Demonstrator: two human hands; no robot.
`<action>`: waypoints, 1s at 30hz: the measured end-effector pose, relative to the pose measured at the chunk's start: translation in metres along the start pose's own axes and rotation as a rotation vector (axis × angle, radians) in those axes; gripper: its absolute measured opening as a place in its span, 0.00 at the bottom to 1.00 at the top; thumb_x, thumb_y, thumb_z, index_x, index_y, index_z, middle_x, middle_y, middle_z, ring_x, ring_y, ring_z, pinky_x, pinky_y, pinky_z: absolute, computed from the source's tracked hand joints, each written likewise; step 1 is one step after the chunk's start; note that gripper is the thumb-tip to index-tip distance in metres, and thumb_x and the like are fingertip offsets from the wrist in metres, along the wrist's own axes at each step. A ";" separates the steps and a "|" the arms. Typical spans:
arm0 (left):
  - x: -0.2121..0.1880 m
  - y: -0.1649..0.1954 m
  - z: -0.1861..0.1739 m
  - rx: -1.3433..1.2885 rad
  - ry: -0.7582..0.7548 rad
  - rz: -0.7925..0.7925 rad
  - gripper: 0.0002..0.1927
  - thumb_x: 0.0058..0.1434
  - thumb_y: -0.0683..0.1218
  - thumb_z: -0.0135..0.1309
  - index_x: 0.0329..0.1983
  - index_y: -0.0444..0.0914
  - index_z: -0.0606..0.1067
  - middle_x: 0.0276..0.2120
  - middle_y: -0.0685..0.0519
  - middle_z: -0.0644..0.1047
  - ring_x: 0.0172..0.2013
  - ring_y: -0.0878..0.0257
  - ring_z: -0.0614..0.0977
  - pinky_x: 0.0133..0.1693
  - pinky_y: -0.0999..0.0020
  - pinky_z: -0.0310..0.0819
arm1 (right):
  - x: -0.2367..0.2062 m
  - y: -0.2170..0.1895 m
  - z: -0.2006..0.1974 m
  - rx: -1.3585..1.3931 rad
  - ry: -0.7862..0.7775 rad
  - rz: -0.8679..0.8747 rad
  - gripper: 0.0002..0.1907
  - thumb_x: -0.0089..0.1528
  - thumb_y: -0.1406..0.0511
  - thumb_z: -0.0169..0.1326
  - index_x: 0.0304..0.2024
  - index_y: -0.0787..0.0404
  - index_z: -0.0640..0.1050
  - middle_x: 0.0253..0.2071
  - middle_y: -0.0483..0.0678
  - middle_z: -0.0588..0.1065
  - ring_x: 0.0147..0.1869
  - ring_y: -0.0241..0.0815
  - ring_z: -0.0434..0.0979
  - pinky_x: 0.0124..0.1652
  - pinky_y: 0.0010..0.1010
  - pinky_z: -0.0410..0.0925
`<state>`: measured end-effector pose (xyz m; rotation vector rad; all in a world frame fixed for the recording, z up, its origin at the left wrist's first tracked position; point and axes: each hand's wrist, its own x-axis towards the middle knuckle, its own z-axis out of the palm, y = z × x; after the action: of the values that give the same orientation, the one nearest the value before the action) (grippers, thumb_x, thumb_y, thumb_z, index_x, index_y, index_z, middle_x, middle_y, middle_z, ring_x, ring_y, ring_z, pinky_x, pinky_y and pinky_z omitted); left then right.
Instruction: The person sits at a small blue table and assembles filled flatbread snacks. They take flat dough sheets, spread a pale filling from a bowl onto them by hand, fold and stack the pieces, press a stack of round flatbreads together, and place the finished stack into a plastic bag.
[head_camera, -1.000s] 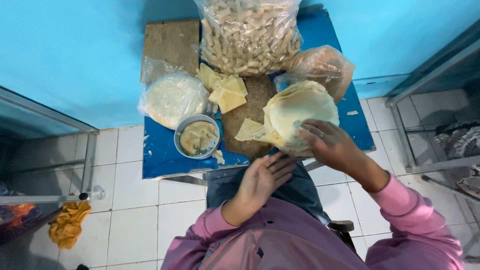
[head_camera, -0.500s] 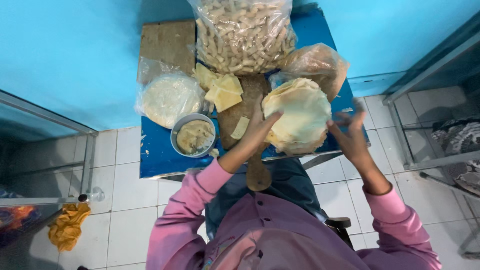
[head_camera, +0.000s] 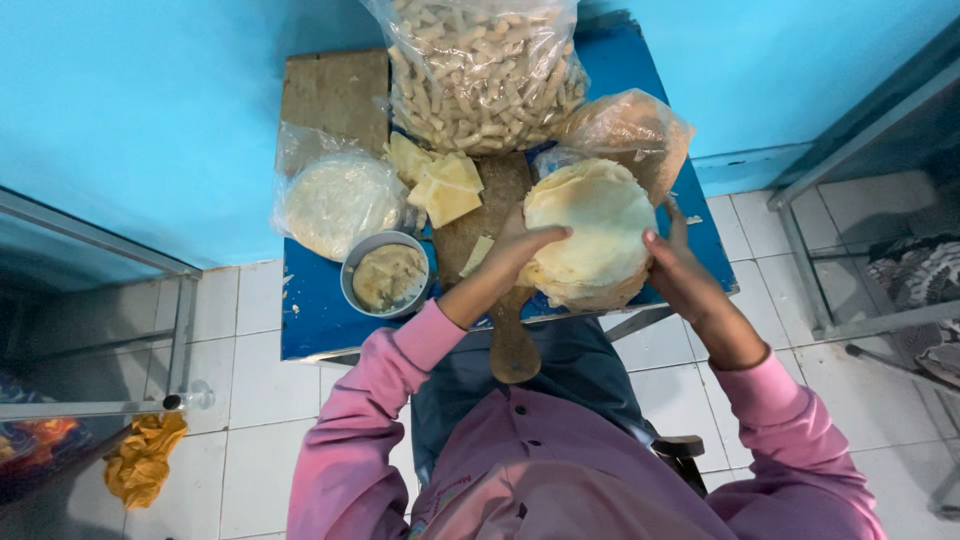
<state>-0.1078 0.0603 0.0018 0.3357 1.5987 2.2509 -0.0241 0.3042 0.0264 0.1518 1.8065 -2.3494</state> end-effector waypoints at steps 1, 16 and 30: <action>0.000 0.000 0.001 0.004 0.024 -0.009 0.34 0.53 0.42 0.65 0.61 0.25 0.68 0.50 0.43 0.79 0.47 0.58 0.83 0.48 0.64 0.79 | -0.001 0.000 -0.001 0.022 -0.020 -0.012 0.61 0.61 0.48 0.58 0.78 0.51 0.30 0.74 0.61 0.58 0.75 0.57 0.62 0.64 0.52 0.61; -0.012 -0.015 0.022 -0.034 0.108 0.151 0.35 0.51 0.40 0.65 0.59 0.31 0.61 0.51 0.45 0.73 0.51 0.59 0.77 0.50 0.64 0.77 | -0.016 -0.005 0.019 -0.018 0.091 0.001 0.62 0.54 0.66 0.64 0.79 0.54 0.38 0.71 0.58 0.59 0.71 0.54 0.66 0.57 0.51 0.71; -0.030 0.053 0.019 0.187 0.148 0.457 0.37 0.53 0.43 0.71 0.61 0.33 0.62 0.53 0.46 0.71 0.55 0.57 0.75 0.56 0.63 0.74 | -0.037 -0.030 0.017 -0.006 -0.168 -0.196 0.27 0.66 0.61 0.56 0.64 0.70 0.71 0.69 0.50 0.72 0.73 0.46 0.71 0.68 0.36 0.66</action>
<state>-0.0814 0.0484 0.0590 0.6554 1.9808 2.5040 0.0065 0.2981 0.0666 -0.2275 1.8200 -2.4006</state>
